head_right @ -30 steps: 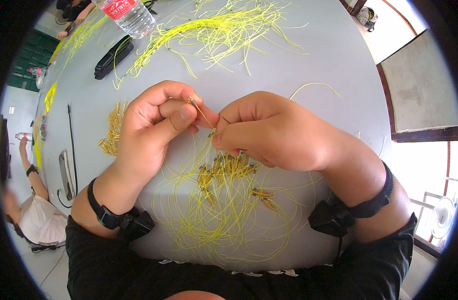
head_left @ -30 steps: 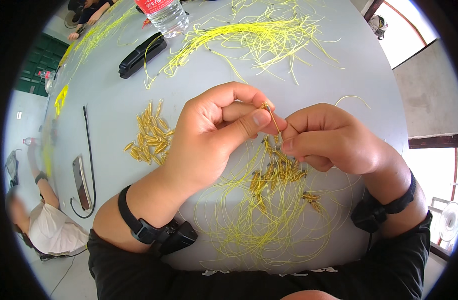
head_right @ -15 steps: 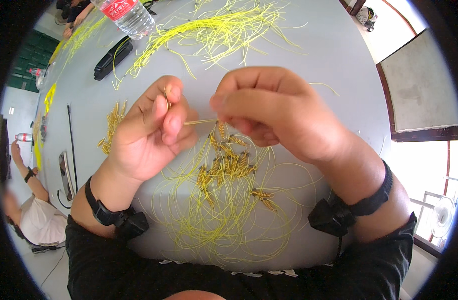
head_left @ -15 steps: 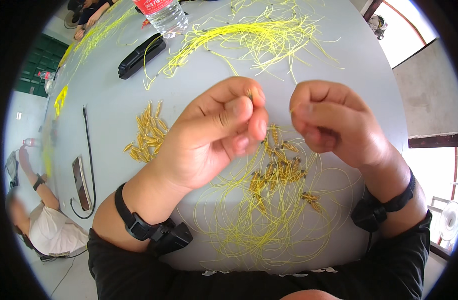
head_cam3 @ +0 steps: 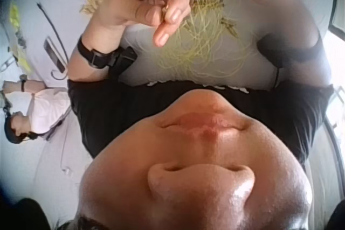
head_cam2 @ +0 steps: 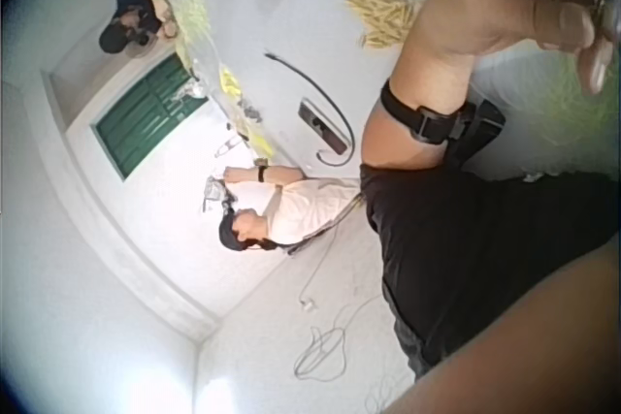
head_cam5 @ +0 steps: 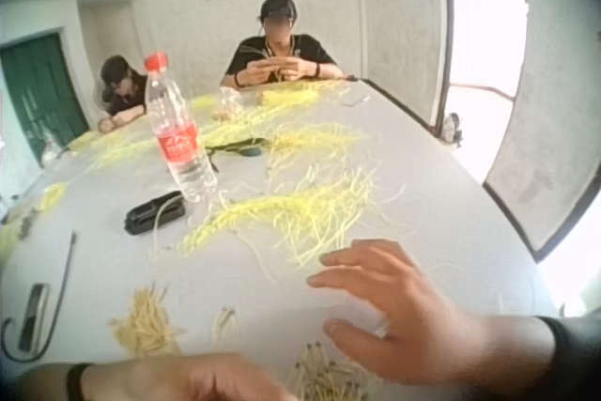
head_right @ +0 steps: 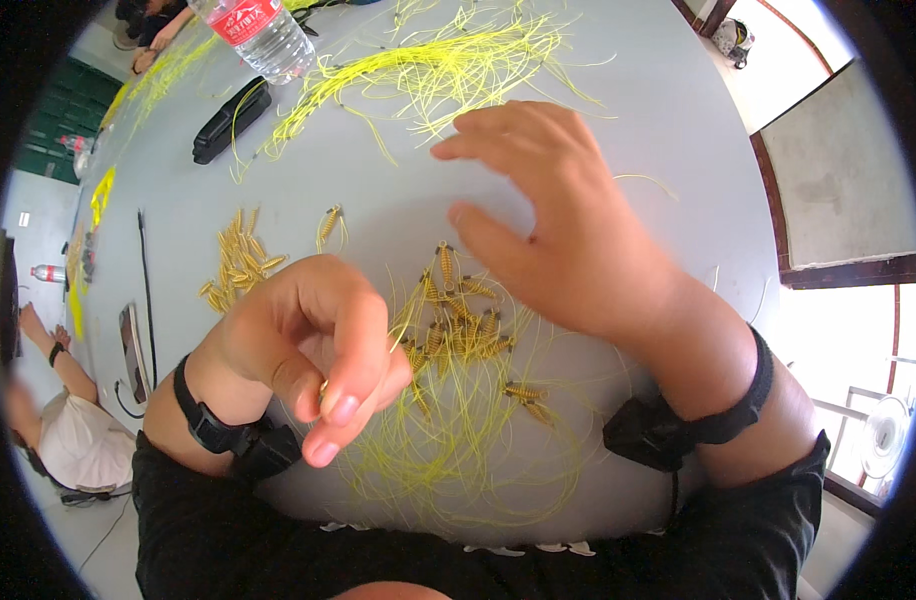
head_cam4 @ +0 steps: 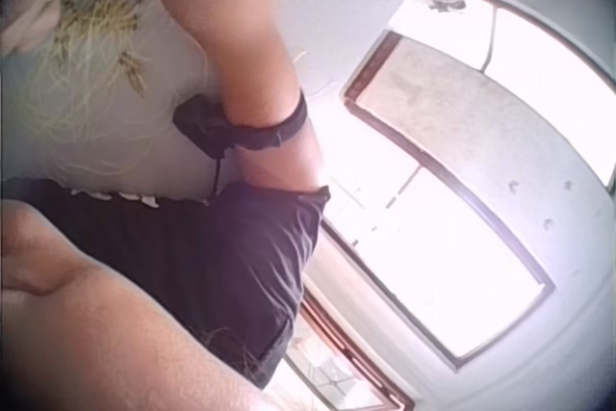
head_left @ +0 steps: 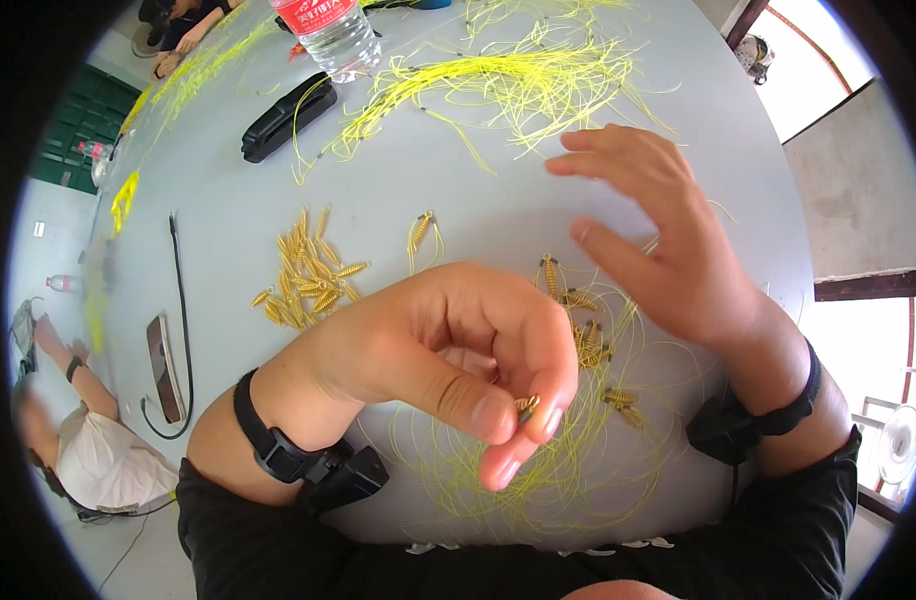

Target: The recorder is assembling yellow fishing rigs with hooks and weights at a table.

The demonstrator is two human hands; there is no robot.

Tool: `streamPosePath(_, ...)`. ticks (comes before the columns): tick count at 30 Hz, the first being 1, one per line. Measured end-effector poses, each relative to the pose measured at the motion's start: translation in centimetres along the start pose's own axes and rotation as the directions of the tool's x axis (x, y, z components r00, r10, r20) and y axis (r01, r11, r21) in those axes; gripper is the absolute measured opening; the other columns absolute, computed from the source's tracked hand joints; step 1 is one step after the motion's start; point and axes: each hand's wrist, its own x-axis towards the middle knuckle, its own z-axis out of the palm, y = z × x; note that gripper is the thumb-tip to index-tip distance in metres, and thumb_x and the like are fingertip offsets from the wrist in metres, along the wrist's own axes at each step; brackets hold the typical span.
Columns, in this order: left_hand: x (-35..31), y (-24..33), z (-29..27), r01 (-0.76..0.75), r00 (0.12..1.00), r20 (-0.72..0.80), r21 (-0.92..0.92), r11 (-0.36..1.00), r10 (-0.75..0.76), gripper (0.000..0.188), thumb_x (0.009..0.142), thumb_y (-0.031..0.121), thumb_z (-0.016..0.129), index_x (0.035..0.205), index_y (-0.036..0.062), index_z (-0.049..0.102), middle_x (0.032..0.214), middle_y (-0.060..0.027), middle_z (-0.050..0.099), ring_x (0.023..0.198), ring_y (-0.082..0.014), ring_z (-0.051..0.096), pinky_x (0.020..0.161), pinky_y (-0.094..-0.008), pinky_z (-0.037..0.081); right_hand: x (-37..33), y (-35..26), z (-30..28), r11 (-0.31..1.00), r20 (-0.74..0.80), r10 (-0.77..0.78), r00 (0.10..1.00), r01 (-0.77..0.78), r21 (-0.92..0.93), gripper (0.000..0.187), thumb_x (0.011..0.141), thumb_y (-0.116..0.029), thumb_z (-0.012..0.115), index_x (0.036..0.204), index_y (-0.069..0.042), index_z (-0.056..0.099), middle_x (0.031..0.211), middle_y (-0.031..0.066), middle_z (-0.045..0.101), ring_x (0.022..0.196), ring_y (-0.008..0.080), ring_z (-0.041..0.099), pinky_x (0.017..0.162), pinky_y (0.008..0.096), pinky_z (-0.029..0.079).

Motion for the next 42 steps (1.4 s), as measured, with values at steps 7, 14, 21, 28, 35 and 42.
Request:
streamPosePath(7,0.15,-0.15,-0.11,0.001,0.999,0.051,0.000,1.000,-0.001,0.013,0.082,0.008,0.072,0.086,-0.0001,0.062,0.072,-0.0131,0.069,0.060,-0.0119,0.057,0.054,-0.0243,0.033,-0.74,-0.42,0.37,0.995,0.177,0.096,0.979,-0.091,-0.034,0.051,0.082,-0.012,0.066,0.131,-0.006,0.053,0.141,0.0142,0.045,0.141,0.0379,0.023,0.114,0.0516,0.021)
streamPosePath(14,0.03,-0.11,-0.07,0.011,1.000,0.021,-0.001,1.000,-0.011,0.014,0.081,0.009,0.073,0.084,0.0001,0.063,0.070,-0.0128,0.069,0.059,-0.0119,0.056,0.054,-0.0242,0.033,-0.49,-0.56,0.16,0.999,0.211,0.051,0.976,-0.045,-0.030,0.049,0.081,-0.012,0.067,0.127,0.000,0.054,0.136,0.0156,0.049,0.139,0.0385,0.027,0.113,0.0511,0.022)
streamPosePath(21,0.16,-0.14,-0.31,0.003,0.999,0.054,-0.001,1.000,-0.002,0.013,0.081,0.007,0.073,0.085,-0.0006,0.063,0.072,-0.0137,0.070,0.059,-0.0122,0.056,0.054,-0.0240,0.033,-0.29,-0.97,-0.21,0.999,0.157,0.034,0.987,-0.030,-0.024,0.044,0.079,-0.011,0.067,0.122,-0.006,0.058,0.136,0.0152,0.047,0.135,0.0401,0.031,0.109,0.0499,0.030)
streamPosePath(28,0.19,-0.23,-0.38,0.005,0.997,0.077,0.002,1.000,-0.006,0.012,0.081,0.006,0.072,0.085,-0.0016,0.063,0.072,-0.0144,0.069,0.062,-0.0132,0.058,0.054,-0.0235,0.035,-0.69,-0.99,0.39,0.996,0.112,0.069,0.991,-0.061,-0.070,0.050,0.079,-0.013,0.067,0.127,-0.008,0.055,0.142,0.0157,0.040,0.138,0.0399,0.027,0.110,0.0498,0.030)
streamPosePath(35,0.16,-0.13,-0.01,0.037,0.999,0.033,-0.024,0.999,-0.036,0.013,0.080,0.004,0.073,0.085,-0.0031,0.063,0.072,-0.0153,0.069,0.065,-0.0143,0.059,0.053,-0.0227,0.040,-0.80,-0.89,0.52,0.990,0.154,0.101,0.983,-0.085,-0.109,0.056,0.080,-0.014,0.067,0.133,-0.007,0.050,0.144,0.0141,0.040,0.139,0.0403,0.025,0.111,0.0486,0.028)
streamPosePath(42,0.25,-0.25,-0.23,0.022,0.998,0.058,-0.014,1.000,-0.021,0.013,0.079,0.002,0.073,0.086,-0.0033,0.063,0.072,-0.0147,0.069,0.066,-0.0142,0.059,0.055,-0.0221,0.041,-0.72,-0.73,0.71,0.995,0.145,0.074,0.987,-0.063,-0.083,0.055,0.085,-0.016,0.065,0.135,-0.002,0.047,0.141,0.0155,0.044,0.139,0.0399,0.026,0.112,0.0470,0.027)
